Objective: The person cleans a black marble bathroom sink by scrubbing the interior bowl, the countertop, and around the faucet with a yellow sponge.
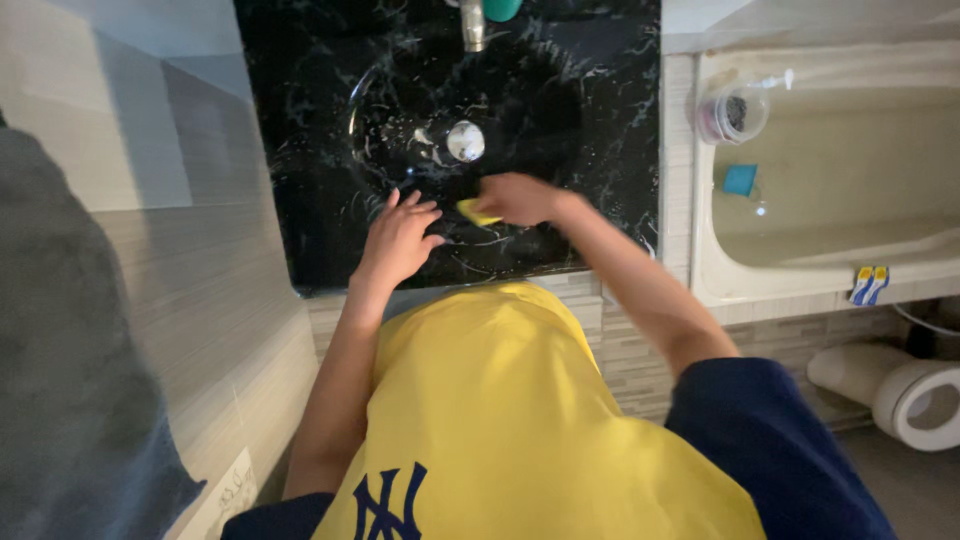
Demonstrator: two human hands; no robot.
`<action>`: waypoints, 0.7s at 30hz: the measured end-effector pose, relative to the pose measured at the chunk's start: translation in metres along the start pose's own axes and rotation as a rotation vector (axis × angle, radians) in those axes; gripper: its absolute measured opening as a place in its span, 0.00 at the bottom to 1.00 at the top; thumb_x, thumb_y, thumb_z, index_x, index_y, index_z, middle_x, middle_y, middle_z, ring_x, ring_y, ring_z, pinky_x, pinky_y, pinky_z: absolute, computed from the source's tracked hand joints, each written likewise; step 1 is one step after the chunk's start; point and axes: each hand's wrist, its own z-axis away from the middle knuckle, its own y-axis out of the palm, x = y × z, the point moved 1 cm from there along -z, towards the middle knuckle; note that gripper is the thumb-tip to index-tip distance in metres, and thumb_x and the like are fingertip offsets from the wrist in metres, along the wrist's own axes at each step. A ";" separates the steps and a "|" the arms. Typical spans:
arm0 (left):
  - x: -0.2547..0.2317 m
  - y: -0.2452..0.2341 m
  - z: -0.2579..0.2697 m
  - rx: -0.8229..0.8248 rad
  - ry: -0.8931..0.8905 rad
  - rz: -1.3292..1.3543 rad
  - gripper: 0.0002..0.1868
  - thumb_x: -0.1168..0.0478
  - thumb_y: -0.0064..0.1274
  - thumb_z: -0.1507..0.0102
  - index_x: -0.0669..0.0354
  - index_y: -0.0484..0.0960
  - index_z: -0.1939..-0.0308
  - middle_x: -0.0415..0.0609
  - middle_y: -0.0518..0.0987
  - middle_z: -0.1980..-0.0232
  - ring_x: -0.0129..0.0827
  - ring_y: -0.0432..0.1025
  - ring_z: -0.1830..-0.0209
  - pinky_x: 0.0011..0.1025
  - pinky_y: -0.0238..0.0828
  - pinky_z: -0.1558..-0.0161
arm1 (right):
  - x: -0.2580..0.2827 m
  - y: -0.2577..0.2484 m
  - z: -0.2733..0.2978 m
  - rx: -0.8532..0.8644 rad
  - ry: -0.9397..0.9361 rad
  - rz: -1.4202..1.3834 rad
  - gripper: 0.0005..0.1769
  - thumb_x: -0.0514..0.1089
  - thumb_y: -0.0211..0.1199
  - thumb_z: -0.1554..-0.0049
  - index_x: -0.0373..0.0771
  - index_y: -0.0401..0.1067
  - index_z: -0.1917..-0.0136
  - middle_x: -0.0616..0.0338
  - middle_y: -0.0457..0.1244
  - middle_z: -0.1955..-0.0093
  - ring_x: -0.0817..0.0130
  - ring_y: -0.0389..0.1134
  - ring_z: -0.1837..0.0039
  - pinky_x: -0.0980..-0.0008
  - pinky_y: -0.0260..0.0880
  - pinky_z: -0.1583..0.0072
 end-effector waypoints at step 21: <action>0.026 -0.037 0.012 -0.179 -0.089 -0.177 0.26 0.57 0.61 0.37 0.67 0.79 0.38 0.57 0.73 0.29 0.49 0.58 0.22 0.48 0.50 0.24 | 0.004 0.016 -0.036 -0.013 0.319 0.008 0.23 0.39 0.52 0.42 0.46 0.74 0.35 0.44 0.64 0.41 0.45 0.67 0.39 0.50 0.67 0.39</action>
